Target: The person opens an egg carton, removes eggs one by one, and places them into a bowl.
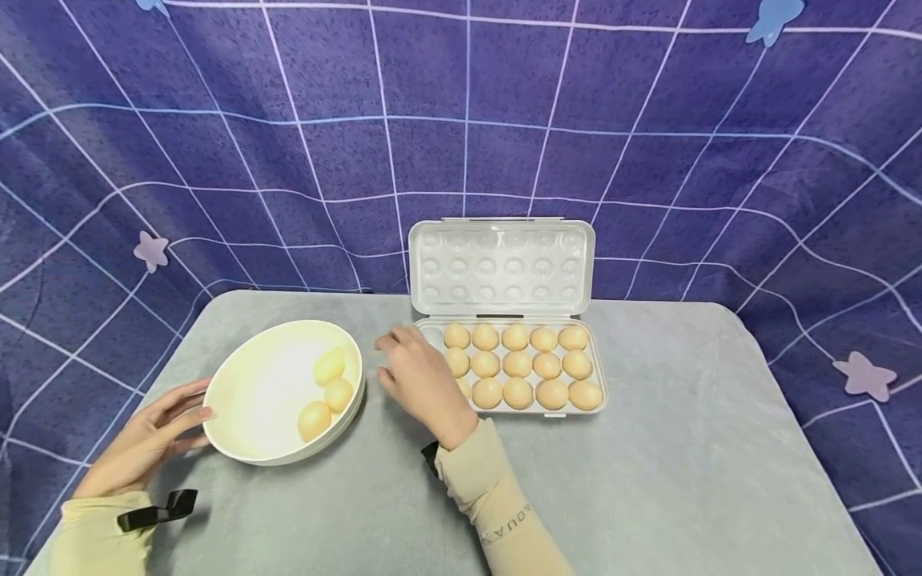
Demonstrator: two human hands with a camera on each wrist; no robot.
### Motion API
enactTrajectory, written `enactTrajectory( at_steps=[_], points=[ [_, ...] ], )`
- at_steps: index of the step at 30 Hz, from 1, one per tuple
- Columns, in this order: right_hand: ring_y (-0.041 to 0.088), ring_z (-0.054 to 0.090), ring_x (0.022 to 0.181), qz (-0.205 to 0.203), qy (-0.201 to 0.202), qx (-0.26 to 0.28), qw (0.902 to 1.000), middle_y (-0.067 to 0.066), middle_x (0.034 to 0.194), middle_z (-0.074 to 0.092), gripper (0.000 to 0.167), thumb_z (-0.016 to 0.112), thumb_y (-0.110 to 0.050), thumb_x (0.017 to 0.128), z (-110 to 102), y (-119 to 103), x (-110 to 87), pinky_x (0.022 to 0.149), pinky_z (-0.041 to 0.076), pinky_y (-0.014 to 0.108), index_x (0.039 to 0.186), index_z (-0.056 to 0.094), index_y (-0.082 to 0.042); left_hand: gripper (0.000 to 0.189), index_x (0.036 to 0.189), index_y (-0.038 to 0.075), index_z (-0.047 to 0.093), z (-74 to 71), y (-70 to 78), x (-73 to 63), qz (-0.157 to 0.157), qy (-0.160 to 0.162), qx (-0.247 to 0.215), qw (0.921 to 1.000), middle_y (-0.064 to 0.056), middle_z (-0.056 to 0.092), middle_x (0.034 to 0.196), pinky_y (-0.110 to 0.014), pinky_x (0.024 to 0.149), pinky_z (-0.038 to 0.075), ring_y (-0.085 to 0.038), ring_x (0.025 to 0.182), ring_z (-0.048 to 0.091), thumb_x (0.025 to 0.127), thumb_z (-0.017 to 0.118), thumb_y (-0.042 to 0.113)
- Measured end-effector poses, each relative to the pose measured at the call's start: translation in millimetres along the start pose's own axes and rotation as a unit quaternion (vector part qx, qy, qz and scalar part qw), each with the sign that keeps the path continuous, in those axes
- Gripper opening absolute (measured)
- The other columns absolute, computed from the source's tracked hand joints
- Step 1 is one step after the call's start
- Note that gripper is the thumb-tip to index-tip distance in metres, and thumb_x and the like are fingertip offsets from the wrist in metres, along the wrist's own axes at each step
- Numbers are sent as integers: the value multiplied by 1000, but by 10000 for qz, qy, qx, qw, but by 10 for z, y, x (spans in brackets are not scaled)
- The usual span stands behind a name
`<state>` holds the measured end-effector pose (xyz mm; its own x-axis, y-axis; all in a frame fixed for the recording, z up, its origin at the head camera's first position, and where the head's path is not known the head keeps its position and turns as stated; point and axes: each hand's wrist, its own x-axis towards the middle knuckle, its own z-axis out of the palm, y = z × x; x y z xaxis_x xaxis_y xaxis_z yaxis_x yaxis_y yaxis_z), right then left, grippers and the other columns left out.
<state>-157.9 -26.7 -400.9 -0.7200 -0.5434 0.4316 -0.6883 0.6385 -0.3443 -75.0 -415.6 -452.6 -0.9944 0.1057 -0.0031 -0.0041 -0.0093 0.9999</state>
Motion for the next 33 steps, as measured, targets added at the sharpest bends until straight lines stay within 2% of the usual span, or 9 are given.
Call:
enactTrajectory(
  at_steps=[4,11,23,28,33],
  points=[
    [25,60,104,150,-41,7,9999,6,107,65,27,75,-10,86,-73,113,-24,89,55,34,111,70,-4,45,144,2,43,-13,9,-1,-7,34,85,10000,6,65,124,-35,79,63,-9,106,67,100,52,-4],
    [27,59,108,728,-151,31,9972,9,112,64,31,76,-13,86,-146,302,-97,92,55,38,115,68,-4,45,145,2,43,-25,-10,-12,0,-14,64,10000,6,64,125,-36,80,63,-10,106,68,101,51,-4],
    [29,60,106,1349,-340,120,9902,13,112,64,34,80,-6,81,-169,490,-151,90,56,40,113,69,-1,44,144,5,45,-24,-33,-35,-38,-11,27,10000,7,64,125,-35,82,62,-9,106,68,101,51,-3],
    [30,61,101,1348,-292,-13,9904,14,105,64,30,78,0,77,-156,543,-182,86,57,40,106,71,-1,44,144,5,45,-7,-31,-19,-6,-32,14,10000,7,64,125,-35,82,62,-9,106,68,101,51,-3],
    [32,61,90,1229,-233,-96,9921,13,92,62,27,72,8,69,-163,583,-222,75,56,42,94,71,-1,44,144,5,45,10,-23,-7,44,-76,-34,10000,7,65,126,-35,82,62,-9,106,67,101,49,-5]
  ],
)
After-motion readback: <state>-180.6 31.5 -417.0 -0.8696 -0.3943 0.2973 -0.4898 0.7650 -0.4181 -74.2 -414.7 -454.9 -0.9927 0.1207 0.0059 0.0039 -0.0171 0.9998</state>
